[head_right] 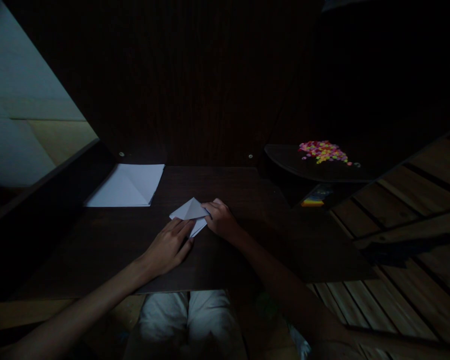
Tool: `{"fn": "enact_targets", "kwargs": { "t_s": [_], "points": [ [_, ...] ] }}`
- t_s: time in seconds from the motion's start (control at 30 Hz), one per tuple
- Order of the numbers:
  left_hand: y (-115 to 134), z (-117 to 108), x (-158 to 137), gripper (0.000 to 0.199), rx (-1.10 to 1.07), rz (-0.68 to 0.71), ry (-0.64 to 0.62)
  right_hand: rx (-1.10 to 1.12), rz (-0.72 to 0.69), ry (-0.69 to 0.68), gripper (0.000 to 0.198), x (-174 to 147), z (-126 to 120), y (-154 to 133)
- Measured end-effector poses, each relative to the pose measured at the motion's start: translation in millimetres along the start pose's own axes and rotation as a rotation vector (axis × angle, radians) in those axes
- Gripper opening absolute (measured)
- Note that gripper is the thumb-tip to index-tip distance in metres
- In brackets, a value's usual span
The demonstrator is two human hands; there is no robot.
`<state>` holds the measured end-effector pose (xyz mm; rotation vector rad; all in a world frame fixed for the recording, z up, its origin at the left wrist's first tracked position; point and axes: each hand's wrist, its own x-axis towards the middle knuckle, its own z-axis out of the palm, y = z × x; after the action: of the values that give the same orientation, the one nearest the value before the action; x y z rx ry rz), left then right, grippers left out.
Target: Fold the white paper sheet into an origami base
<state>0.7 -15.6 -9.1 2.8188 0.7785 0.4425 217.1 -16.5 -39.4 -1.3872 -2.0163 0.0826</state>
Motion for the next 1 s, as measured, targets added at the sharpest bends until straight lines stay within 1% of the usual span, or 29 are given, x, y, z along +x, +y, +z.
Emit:
{"fn": "enact_targets", "kwargs": {
  "t_s": [0.17, 0.3, 0.53, 0.67, 0.9, 1.0],
  "points": [
    [-7, 0, -3, 0.045, 0.008, 0.052, -0.014, 0.009, 0.011, -0.005, 0.037, 0, 1, 2],
    [-10, -3, -3, 0.047, 0.031, 0.088, -0.050, 0.005, 0.009, -0.005, 0.036, 0, 0, 2],
    [-10, -4, -1, 0.047, 0.038, 0.084, -0.058, 0.004, 0.005, -0.003, 0.040, 0, 1, 3],
    [-6, -1, -1, 0.045, 0.064, 0.054, -0.043, 0.013, 0.002, -0.009, 0.040, 0, 1, 5],
    [7, 8, 4, 0.042, 0.130, -0.071, -0.017, -0.011, 0.003, -0.005, 0.036, 1, 1, 4],
    [8, 12, 6, 0.044, 0.130, -0.094, 0.009, -0.016, 0.015, -0.004, 0.035, 1, 0, 3]
  ]
}}
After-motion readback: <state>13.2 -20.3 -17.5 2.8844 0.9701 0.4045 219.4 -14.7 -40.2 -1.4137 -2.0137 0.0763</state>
